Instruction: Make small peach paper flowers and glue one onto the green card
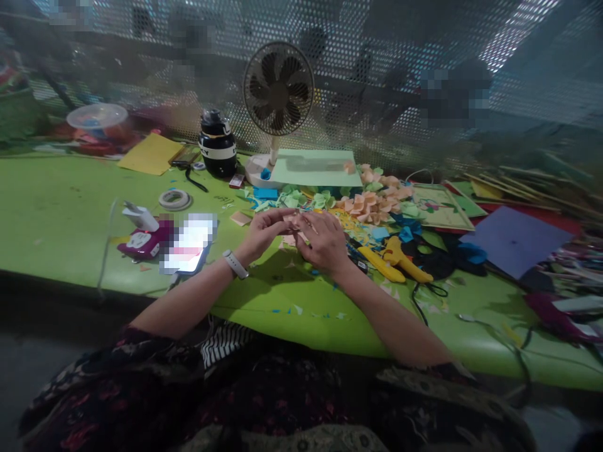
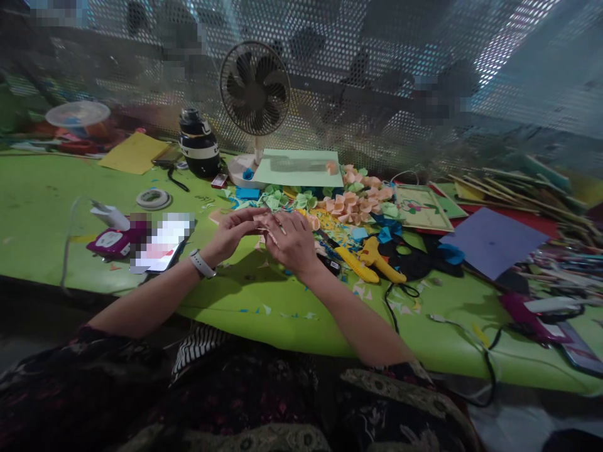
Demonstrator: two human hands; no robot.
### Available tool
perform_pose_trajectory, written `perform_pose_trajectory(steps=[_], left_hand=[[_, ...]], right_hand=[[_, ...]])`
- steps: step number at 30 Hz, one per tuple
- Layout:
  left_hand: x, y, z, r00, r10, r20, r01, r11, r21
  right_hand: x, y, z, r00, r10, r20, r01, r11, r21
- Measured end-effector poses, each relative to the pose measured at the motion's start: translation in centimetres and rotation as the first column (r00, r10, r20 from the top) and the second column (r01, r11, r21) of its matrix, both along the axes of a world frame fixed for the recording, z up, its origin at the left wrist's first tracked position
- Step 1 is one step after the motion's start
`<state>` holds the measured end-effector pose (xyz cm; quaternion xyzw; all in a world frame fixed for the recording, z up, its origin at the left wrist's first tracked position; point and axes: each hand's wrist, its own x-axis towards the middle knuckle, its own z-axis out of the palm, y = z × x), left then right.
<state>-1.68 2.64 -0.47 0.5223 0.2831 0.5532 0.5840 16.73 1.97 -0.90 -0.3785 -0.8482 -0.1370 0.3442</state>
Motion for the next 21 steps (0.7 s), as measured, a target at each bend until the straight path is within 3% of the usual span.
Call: perform_pose_trajectory(steps=[6, 11, 17, 21], left_hand=[[-0.2, 0.1, 0.1, 1.0, 0.006, -0.009, -0.005, 1.0, 0.011], [-0.1, -0.3, 0.4, 1.0, 0.007, -0.031, -0.005, 0.999, 0.039], [-0.2, -0.4, 0.4, 0.998, 0.007, -0.061, -0.002, 0.997, 0.071], [-0.3, -0.3, 0.3, 0.998, 0.004, -0.069, 0.001, 0.997, 0.072]], right_hand=[[0.5, -0.2, 1.2, 0.957, 0.066, -0.283, -0.109, 0.984, -0.141], [0.6, 0.4, 1.4, 0.858, -0.016, -0.513, -0.132, 0.959, -0.251], [0.4, 0.7, 1.2, 0.759, -0.098, -0.644, -0.202, 0.904, -0.376], [0.4, 0.7, 1.2, 0.747, -0.111, -0.655, -0.205, 0.899, -0.387]])
